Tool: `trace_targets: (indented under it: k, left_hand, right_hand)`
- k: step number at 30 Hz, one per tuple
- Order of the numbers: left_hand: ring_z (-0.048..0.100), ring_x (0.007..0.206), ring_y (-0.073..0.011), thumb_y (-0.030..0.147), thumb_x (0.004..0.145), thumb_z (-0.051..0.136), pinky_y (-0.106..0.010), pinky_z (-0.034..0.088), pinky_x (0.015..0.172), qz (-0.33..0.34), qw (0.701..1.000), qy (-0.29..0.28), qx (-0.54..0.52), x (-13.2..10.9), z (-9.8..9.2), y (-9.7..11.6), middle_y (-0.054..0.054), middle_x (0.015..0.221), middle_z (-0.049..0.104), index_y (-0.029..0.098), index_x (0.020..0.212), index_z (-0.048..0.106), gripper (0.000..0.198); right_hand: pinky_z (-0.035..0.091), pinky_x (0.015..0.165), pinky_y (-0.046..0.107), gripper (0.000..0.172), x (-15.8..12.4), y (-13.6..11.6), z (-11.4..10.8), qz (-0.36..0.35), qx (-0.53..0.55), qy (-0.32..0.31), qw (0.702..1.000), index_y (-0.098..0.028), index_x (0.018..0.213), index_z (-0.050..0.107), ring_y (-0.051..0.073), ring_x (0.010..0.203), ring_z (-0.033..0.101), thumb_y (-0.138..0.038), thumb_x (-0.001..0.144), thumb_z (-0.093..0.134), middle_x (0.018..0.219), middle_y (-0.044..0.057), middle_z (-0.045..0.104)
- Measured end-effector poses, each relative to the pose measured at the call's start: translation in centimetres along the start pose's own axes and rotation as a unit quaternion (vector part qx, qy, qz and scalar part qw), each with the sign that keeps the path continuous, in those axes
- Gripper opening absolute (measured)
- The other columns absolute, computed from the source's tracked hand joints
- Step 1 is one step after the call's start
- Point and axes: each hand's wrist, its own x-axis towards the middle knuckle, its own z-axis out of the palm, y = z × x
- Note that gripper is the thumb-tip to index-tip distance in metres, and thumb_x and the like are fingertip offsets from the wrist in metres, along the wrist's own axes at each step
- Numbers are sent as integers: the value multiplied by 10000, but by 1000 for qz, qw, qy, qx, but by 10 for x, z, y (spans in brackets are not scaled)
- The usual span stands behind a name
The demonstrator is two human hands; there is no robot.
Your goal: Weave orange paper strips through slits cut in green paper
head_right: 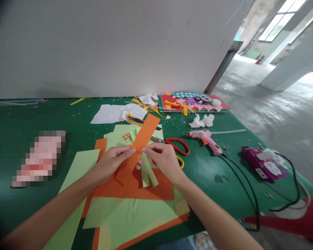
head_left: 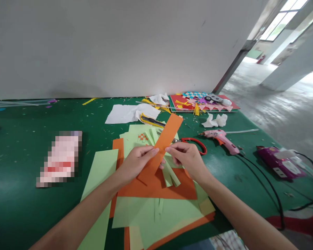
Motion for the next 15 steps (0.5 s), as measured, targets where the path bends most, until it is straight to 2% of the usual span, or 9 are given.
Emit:
trace_targets:
  k: [6, 9, 11, 15]
  left_hand:
    - [692, 755, -218, 470, 870, 585, -312, 516, 731, 16, 999, 30, -13, 1, 0, 2, -39, 808, 732, 190, 822, 668, 296]
    - [666, 720, -184, 454, 898, 554, -287, 507, 732, 17, 999, -21, -43, 0, 0, 4, -41, 748, 703, 168, 782, 642, 320]
    - [650, 655, -157, 446, 916, 533, -266, 503, 692, -9, 994, -70, -79, -2, 0, 5, -33, 693, 675, 158, 768, 623, 336]
    - [623, 550, -131, 459, 915, 532, -251, 504, 628, -72, 978, -136, -144, -4, 1, 4, -7, 611, 624, 157, 764, 597, 344]
  right_hand:
    - [259, 402, 221, 245, 0, -2, -2, -7, -4, 27, 1000, -165, 725, 665, 73, 408, 384, -404, 777, 681, 458, -51, 464]
    - [278, 416, 217, 219, 0, -7, -2, 36, 79, 3, 996, -174, 740, 631, 75, 441, 415, -385, 768, 681, 529, -46, 496]
    - [276, 425, 211, 193, -1, -11, -2, 76, 138, -42, 987, -185, 818, 632, 76, 474, 435, -341, 735, 708, 593, -45, 516]
    - [245, 443, 207, 302, -3, -13, -2, 92, 184, -132, 970, -213, 996, 636, 75, 509, 428, -306, 725, 732, 627, -50, 501]
